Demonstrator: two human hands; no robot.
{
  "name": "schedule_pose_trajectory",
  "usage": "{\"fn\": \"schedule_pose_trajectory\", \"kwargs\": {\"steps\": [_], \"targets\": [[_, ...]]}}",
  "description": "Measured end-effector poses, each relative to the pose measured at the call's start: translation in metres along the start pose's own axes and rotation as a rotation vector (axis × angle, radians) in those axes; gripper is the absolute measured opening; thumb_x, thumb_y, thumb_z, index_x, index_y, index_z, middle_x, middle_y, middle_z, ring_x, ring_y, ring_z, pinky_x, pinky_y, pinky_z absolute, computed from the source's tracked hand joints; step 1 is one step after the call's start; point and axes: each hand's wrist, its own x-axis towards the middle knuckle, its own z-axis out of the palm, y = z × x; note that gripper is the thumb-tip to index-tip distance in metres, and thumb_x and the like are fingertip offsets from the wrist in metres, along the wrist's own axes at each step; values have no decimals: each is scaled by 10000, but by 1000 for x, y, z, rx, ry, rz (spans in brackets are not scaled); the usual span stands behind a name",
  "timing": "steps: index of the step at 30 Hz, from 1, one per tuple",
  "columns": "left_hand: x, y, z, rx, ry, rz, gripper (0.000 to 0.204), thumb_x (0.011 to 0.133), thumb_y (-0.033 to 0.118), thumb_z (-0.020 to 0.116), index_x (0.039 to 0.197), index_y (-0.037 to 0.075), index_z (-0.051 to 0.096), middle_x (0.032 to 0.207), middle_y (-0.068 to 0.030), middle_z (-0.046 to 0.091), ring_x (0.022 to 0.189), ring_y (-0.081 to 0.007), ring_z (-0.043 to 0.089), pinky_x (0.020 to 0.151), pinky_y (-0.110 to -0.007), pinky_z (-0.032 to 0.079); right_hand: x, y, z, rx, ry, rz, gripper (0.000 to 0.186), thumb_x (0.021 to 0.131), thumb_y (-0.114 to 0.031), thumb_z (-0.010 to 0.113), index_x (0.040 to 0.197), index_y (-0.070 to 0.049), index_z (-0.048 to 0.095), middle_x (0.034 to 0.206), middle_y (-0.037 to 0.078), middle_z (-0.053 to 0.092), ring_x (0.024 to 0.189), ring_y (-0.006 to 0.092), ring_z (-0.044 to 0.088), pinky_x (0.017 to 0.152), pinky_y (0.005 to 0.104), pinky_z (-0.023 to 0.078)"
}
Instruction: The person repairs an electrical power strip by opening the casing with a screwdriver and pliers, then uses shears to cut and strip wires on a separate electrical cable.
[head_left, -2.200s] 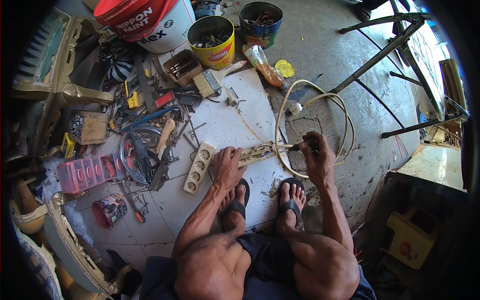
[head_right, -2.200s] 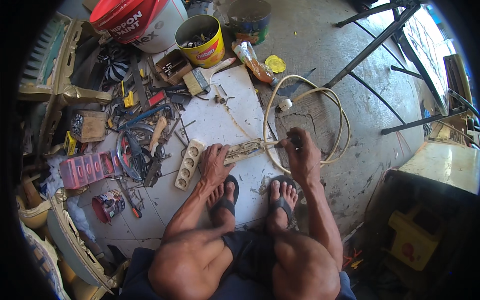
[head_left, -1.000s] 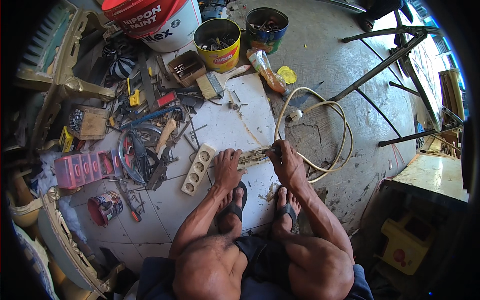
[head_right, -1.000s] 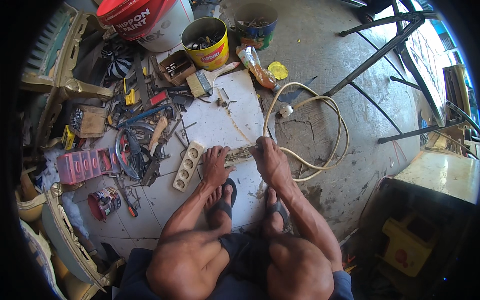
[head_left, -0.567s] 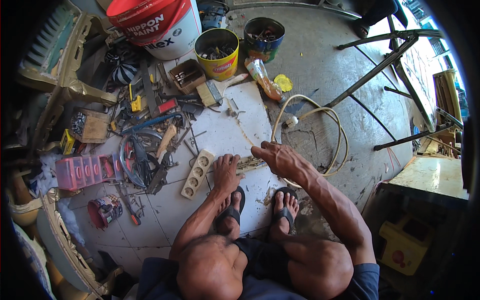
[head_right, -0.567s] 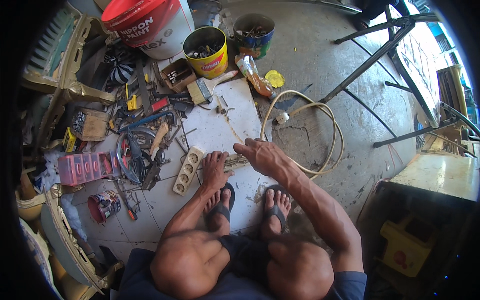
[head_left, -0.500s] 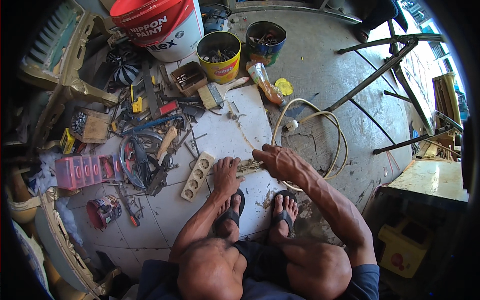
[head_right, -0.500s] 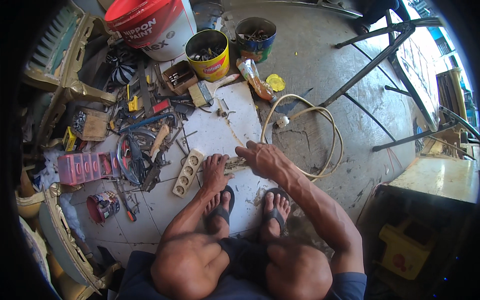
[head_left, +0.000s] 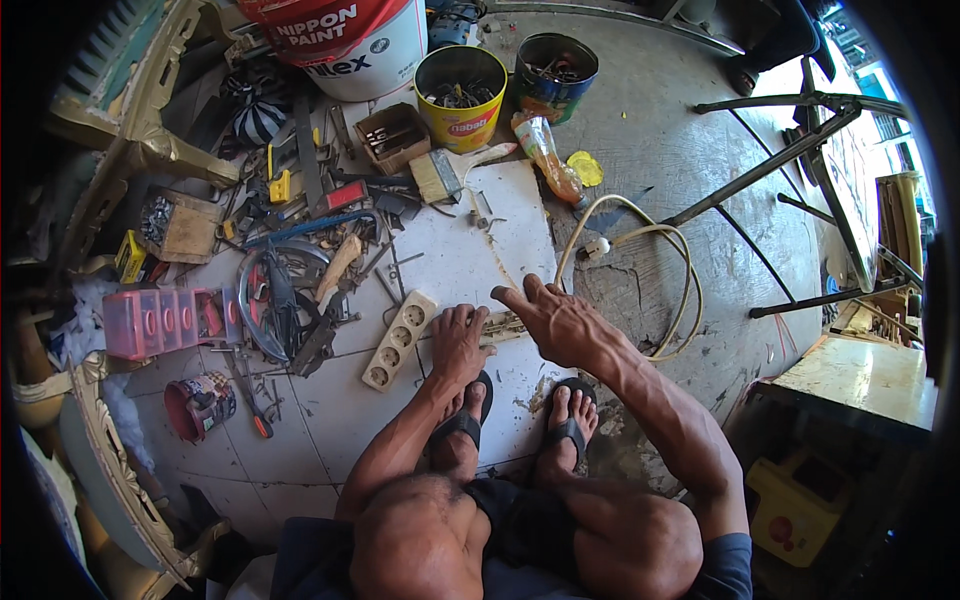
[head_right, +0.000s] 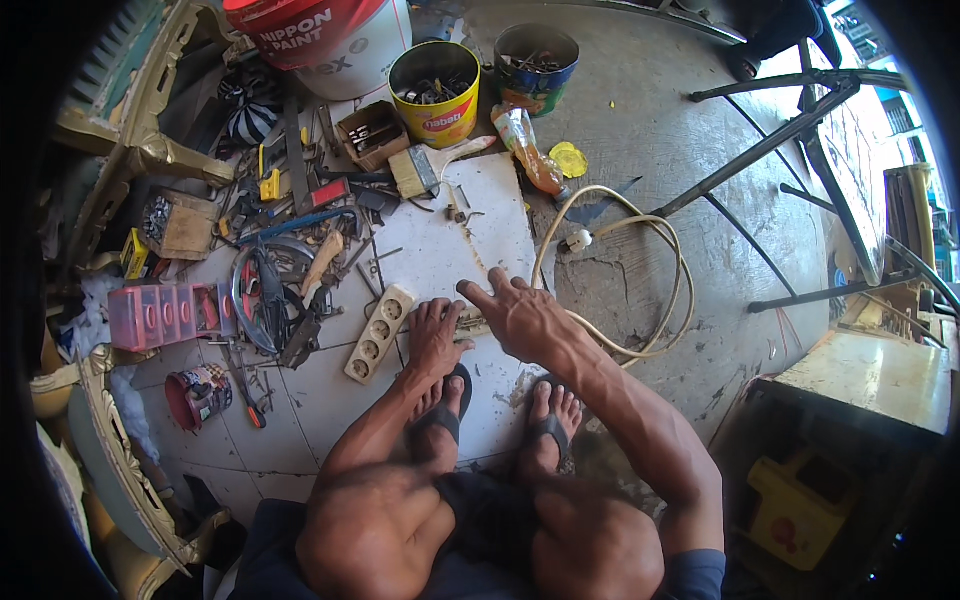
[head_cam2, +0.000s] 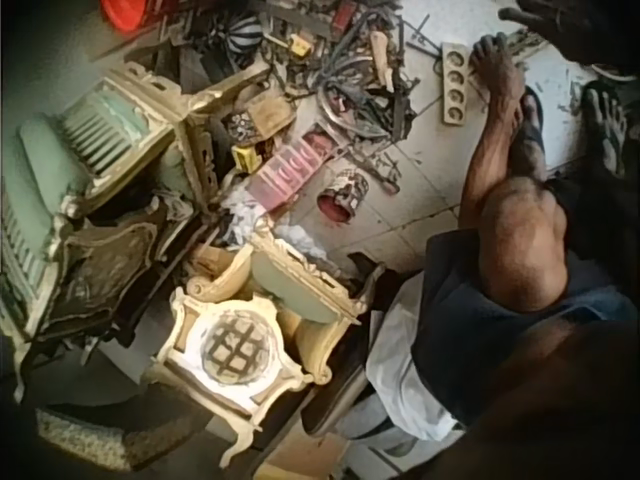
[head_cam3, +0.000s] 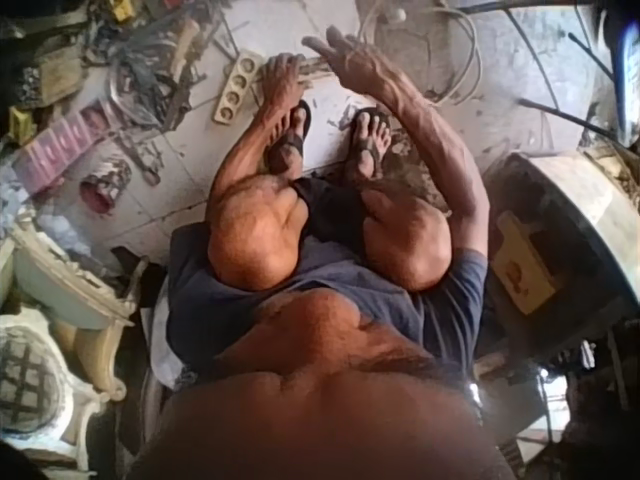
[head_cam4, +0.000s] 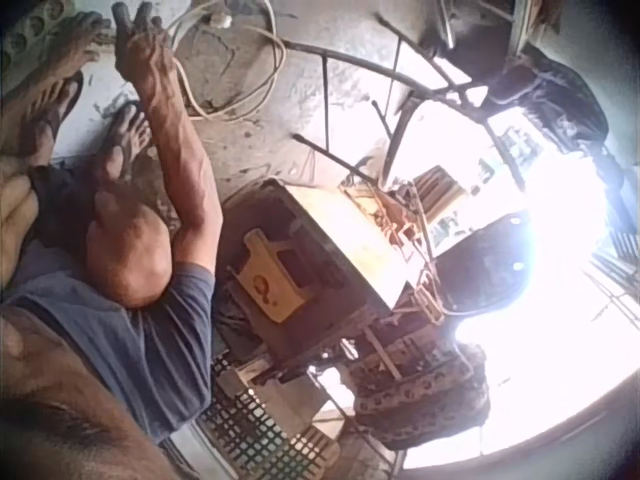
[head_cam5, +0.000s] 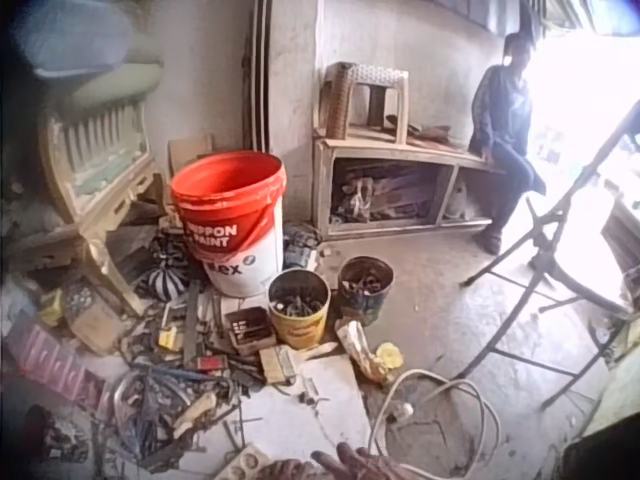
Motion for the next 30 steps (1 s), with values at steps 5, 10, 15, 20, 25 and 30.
{"fn": "schedule_pose_trajectory", "kwargs": {"steps": [5, 10, 15, 20, 25, 30], "targets": [[-3, -2, -1, 9, -26, -27, 714, 700, 291, 894, 1302, 152, 536, 1200, -68, 520, 1165, -288, 480, 988, -485, 368, -5, -6, -2, 51, 90, 98, 399, 977, -185, 589, 1336, -53, 473, 959, 253, 601, 729, 407, 669, 658, 471, 556], [-1, -6, 0, -14, 10, 3, 693, 697, 293, 894, 1278, 139, 549, 1188, -72, 528, 1145, -290, 489, 984, -479, 370, -28, -13, -2, 151, 186, 151, 165, 903, -111, 616, 1007, 15, 594, 869, 229, 620, 749, 411, 655, 681, 492, 540], [-1, -3, -1, -13, 6, -9, 685, 699, 287, 891, 1271, 133, 548, 1176, -74, 532, 1135, -290, 492, 979, -476, 373, -38, -10, 15, 186, 255, 185, 173, 877, -81, 614, 1013, 24, 596, 872, 228, 621, 785, 418, 663, 709, 500, 548], [-1, -3, -2, -12, 25, -1, 674, 699, 284, 890, 1260, 132, 548, 1173, -75, 533, 1129, -287, 493, 975, -475, 377, -36, -8, 23, 188, 289, 168, 194, 854, -66, 613, 1019, 30, 581, 871, 233, 615, 742, 429, 658, 664, 496, 549], [-1, -2, -2, -12, 27, 4, 668, 699, 280, 888, 1252, 134, 543, 1175, -75, 529, 1128, -290, 494, 974, -473, 378, -35, -7, 24, 139, 264, 139, 262, 826, -51, 623, 1054, 31, 525, 897, 252, 608, 723, 449, 652, 632, 510, 557], [0, -3, -2, -24, 25, 4, 666, 698, 272, 890, 1248, 136, 539, 1170, -76, 527, 1123, -297, 495, 970, -474, 380, -35, -7, 25, 139, 268, 135, 260, 827, -43, 610, 1060, 32, 522, 905, 261, 614, 727, 453, 655, 623, 508, 556]]}}
